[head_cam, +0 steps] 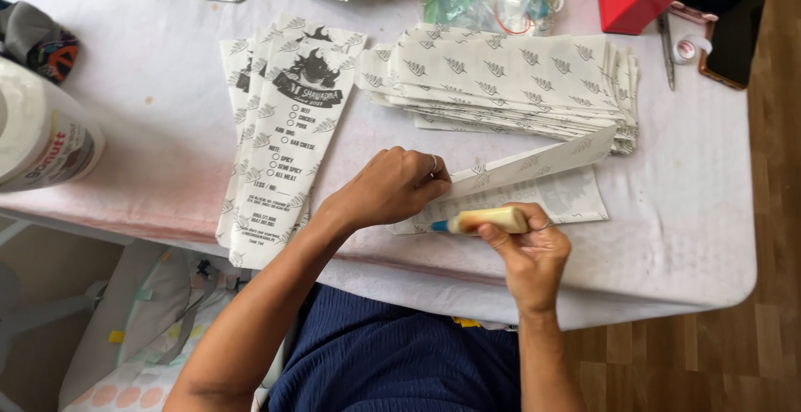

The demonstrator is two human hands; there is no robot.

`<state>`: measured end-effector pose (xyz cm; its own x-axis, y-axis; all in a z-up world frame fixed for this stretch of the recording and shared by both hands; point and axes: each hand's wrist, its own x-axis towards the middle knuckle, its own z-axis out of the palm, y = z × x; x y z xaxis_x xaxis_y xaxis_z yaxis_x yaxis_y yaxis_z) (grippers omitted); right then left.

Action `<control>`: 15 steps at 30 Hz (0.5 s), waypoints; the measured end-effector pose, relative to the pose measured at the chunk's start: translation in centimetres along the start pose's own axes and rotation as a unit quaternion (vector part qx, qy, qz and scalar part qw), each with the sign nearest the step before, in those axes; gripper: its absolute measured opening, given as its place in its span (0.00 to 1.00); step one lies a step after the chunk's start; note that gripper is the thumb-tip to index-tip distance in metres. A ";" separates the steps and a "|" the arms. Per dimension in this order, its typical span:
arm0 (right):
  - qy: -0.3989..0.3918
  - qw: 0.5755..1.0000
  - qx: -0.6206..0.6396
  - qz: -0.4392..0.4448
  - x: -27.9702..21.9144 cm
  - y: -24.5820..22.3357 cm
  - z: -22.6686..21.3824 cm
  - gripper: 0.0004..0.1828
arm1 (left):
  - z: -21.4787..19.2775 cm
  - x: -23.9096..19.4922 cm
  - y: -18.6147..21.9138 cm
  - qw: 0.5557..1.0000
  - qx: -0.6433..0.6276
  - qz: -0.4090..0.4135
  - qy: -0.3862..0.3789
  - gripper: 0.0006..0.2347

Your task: Applying glue to the edges of pre-printed paper sleeves and folding them to assemble packaging pockets.

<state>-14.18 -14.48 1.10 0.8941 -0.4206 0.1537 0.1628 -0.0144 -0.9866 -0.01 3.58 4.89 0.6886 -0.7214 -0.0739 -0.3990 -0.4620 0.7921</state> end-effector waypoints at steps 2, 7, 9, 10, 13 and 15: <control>-0.019 1.000 -0.004 -0.003 -0.4 0.0 1.7 0.12 | 0.2 0.0 -0.4 1.000 -0.014 -0.005 -0.001 0.08; -0.048 0.998 -0.022 -0.027 -0.9 3.9 0.2 0.11 | 0.1 -0.8 0.3 1.000 -0.005 -0.009 -0.011 0.08; -0.001 0.994 0.107 -0.001 -1.0 4.7 -2.2 0.15 | 0.4 -1.8 0.8 0.997 0.067 0.032 -0.003 0.08; 0.001 0.994 0.105 -0.002 -0.8 3.2 -2.6 0.15 | 1.0 -2.6 0.8 0.997 0.066 0.034 -0.004 0.08; -0.014 0.986 0.164 0.023 -0.9 -0.6 -3.1 0.15 | 3.2 -4.3 0.3 0.987 0.130 0.091 0.024 0.15; -0.140 0.947 0.252 0.140 -2.0 -2.1 -2.5 0.26 | 5.1 -5.1 -0.8 0.957 0.216 0.182 0.070 0.14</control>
<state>-17.33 -15.87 2.75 0.9959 -0.0851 -0.0315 0.0181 0.5259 -0.8504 -6.31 4.95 1.56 0.5183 -0.8133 0.2646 -0.8201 -0.3848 0.4236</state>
